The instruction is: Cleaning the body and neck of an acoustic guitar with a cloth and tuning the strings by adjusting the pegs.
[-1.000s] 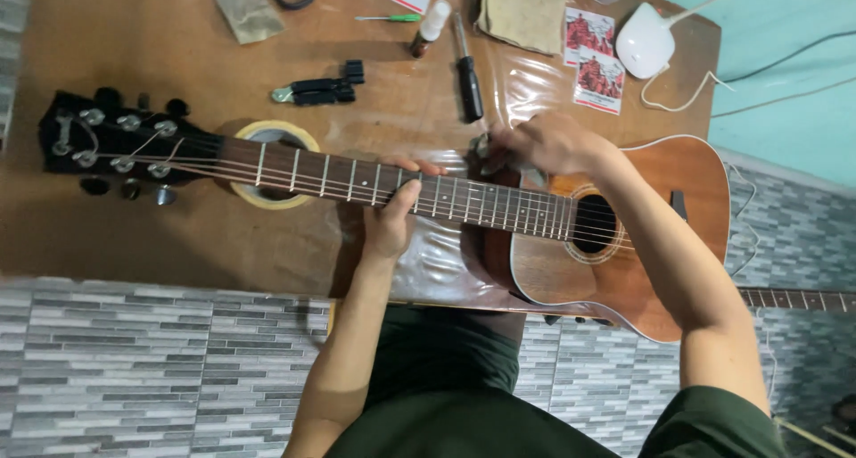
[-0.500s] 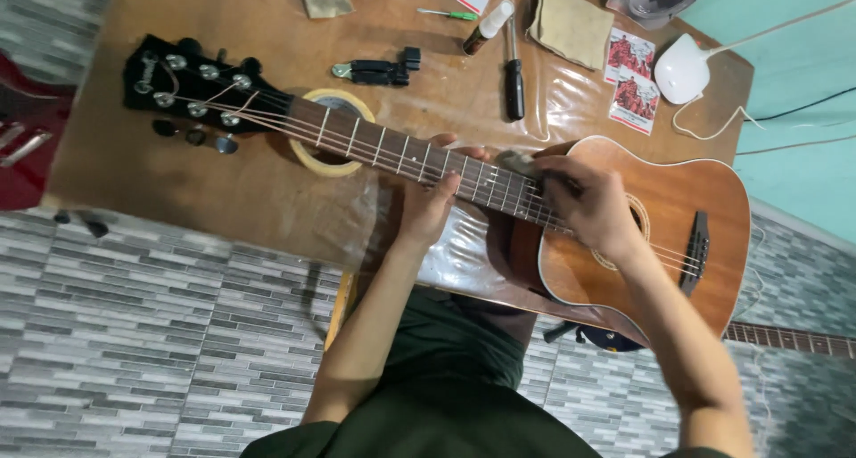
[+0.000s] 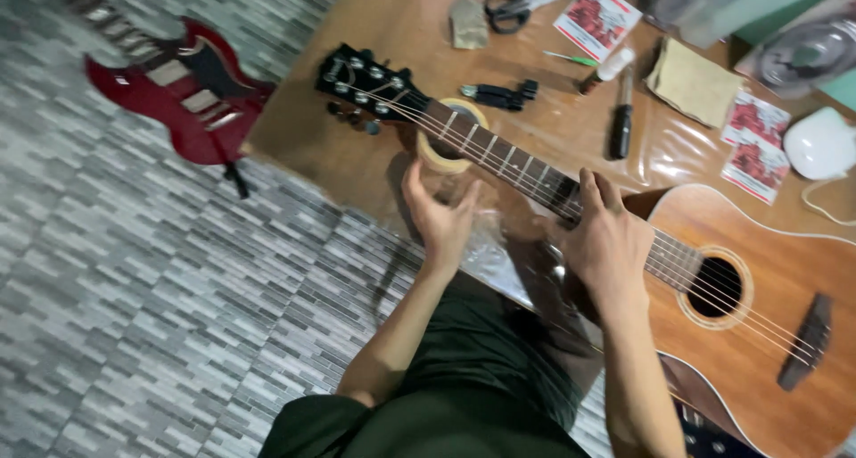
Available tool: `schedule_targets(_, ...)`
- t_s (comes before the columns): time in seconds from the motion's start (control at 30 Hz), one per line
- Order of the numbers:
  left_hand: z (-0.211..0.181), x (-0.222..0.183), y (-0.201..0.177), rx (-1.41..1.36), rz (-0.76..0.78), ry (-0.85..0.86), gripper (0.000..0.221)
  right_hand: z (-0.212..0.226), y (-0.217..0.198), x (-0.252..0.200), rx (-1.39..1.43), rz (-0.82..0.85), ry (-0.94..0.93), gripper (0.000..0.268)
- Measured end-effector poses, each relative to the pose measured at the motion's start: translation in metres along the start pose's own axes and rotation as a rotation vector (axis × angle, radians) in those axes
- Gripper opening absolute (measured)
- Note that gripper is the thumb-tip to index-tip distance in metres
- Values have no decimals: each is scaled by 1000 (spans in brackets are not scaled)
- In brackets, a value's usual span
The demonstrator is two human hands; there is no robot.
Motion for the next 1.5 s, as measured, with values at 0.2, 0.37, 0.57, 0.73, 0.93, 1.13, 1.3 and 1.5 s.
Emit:
schedule_targets(0.2, 1, 32, 20, 278, -50, 287, 119, -39, 60, -2, -220, 80, -59, 71)
schedule_targets(0.37, 2, 42, 20, 342, -24, 255, 113, -43, 54, 0, -209, 29, -61, 69)
schedule_targets(0.57, -5, 62, 9, 323, -137, 362, 112, -35, 17, 9, -174, 12, -46, 66)
schedule_targets(0.73, 29, 91, 11, 326, -119, 326, 102, -41, 33, 9, -153, 10, -36, 67)
schedule_targets(0.93, 42, 92, 13, 304, -104, 365, 98, -36, 37, 9, -149, -8, -61, 68)
schedule_targets(1.13, 48, 93, 16, 307, -60, 313, 103, -27, 29, 7, -151, 30, -66, 67)
schedule_targets(1.3, 56, 95, 19, 308, -27, 305, 108, -17, 15, 9, -69, 69, -44, 61)
schedule_targets(1.5, 53, 109, 16, 320, 60, 180, 109, -21, 18, 12, -126, 50, -45, 62)
Point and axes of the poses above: each hand's wrist, its own x-axis towards the middle knuckle, its own y-axis out of the palm, z = x × y, the point moved 8 cm from there along x, towards the middle knuckle, and after that the axes turned 12 degrees about -z, right-handed, at the moved point
